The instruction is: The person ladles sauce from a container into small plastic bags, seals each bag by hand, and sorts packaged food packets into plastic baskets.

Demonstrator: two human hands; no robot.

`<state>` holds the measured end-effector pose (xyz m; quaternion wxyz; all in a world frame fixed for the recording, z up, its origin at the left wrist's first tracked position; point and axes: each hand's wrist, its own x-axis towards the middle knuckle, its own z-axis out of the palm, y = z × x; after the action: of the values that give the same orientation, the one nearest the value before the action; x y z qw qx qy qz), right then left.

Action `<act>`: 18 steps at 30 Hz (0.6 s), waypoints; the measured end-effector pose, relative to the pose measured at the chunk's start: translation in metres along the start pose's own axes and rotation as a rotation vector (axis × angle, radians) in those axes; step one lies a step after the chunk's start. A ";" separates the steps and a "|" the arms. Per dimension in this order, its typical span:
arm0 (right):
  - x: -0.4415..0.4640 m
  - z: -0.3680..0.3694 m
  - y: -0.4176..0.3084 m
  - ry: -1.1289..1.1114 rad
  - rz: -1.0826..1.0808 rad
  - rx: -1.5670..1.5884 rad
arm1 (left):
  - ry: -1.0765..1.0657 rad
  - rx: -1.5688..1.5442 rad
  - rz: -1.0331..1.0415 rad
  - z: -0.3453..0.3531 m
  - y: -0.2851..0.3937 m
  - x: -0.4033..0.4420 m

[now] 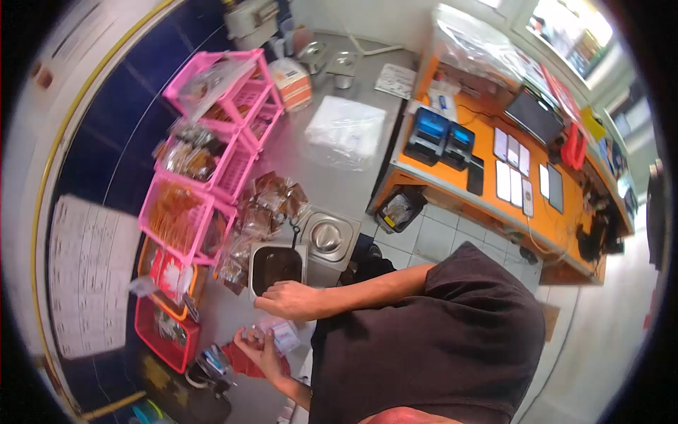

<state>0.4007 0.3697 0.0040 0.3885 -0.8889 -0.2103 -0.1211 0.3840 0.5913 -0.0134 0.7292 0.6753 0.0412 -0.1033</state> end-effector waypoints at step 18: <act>-0.075 -0.062 0.002 0.538 0.508 0.121 | -0.311 0.336 0.174 0.141 0.041 0.012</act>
<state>0.3327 0.3019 0.0155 0.4995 -0.8245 0.1198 -0.2373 0.3931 0.4533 0.0362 0.6104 0.7640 -0.1475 -0.1483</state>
